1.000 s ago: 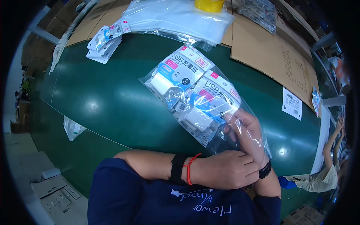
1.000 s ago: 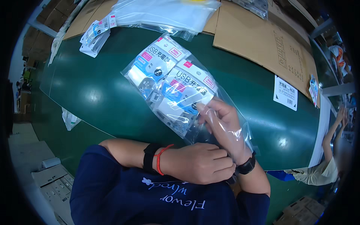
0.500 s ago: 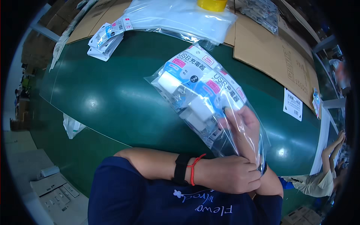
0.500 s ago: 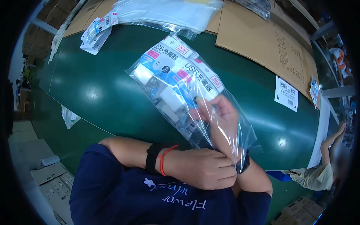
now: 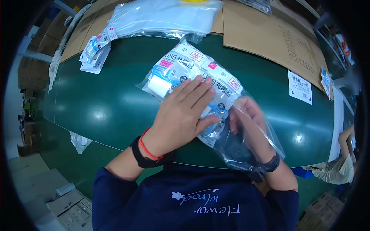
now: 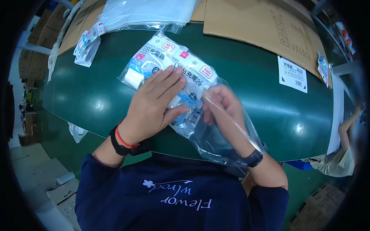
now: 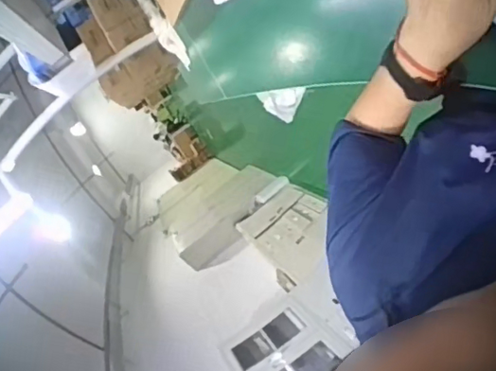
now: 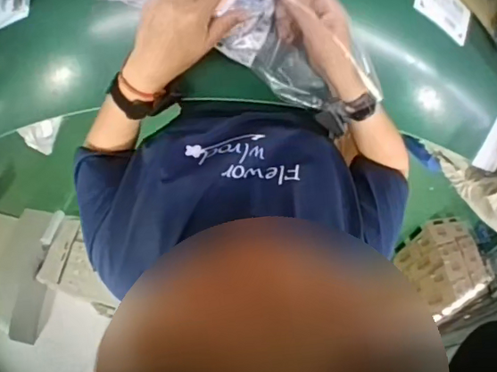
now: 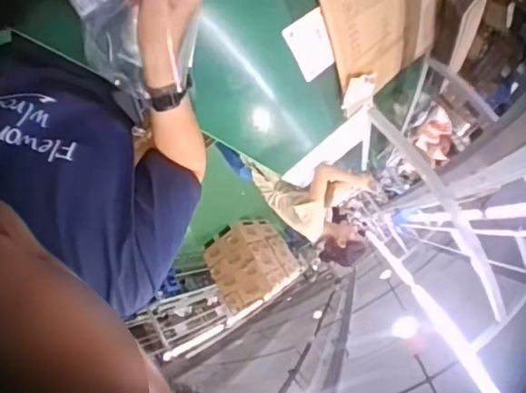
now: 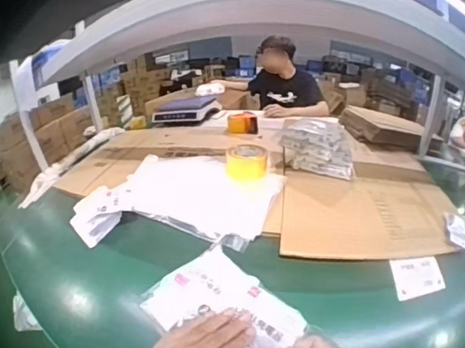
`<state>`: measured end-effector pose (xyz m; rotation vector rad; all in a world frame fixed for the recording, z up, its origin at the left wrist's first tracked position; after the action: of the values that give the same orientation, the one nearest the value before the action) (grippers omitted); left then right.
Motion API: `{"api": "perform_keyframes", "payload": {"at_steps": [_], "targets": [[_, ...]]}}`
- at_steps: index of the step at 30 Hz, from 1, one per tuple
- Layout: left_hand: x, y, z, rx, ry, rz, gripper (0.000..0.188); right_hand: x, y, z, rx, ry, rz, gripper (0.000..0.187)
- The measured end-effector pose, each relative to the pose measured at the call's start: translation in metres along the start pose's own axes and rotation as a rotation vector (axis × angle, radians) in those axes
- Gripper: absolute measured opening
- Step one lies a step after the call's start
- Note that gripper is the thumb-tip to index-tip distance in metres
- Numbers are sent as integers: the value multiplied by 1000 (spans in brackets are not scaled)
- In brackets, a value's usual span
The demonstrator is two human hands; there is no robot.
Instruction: Pack small electronic component packets into larger plastic bags for bulk shipping.
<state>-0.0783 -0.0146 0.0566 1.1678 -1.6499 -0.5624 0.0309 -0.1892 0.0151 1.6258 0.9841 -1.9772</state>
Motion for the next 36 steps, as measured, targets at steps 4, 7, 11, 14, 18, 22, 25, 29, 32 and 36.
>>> {"api": "perform_keyframes", "payload": {"at_steps": [4, 7, 11, 14, 18, 22, 25, 29, 32, 36], "targets": [[-5, 5, 0, -204, 73, -97, 56, -2, -1, 6, 13, -4, 89, 20], [8, 10, -8, -176, 47, -88, 63, -10, -2, 14, 22, 13, 150, 25], [20, -1, -8, -121, -21, -61, 72, -33, 13, 26, -139, 14, 272, 39], [4, -14, -10, -276, -39, -108, 76, -68, 38, 35, -682, 70, 609, 50], [2, -16, -19, -208, -63, -175, 70, -138, 36, 61, -849, 317, 457, 47], [2, -12, -18, -174, -53, -173, 66, -153, 34, 68, -980, 646, 165, 39], [3, -7, -16, -129, -57, -101, 60, -147, 57, 65, -762, 792, 175, 25], [-3, -1, -6, 44, -53, -45, 49, -118, 120, 12, 213, 612, 753, 19], [-4, -12, -10, 140, -50, 21, 40, -95, 174, -10, 438, 338, 1013, 20], [-8, -9, -10, 190, -32, 27, 35, -54, 198, -16, 460, 441, 1445, 28]]}}
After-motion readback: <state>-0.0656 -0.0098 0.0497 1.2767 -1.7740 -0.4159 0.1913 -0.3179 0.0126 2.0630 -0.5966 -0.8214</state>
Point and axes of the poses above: each hand's wrist, its own z-axis away from the middle knuckle, its own y-axis out of the back of the hand, x = y × z, the point moved 1 cm from there along -z, towards the middle knuckle, and after that the axes turned 11 degrees about y, right-handed, at the moved point
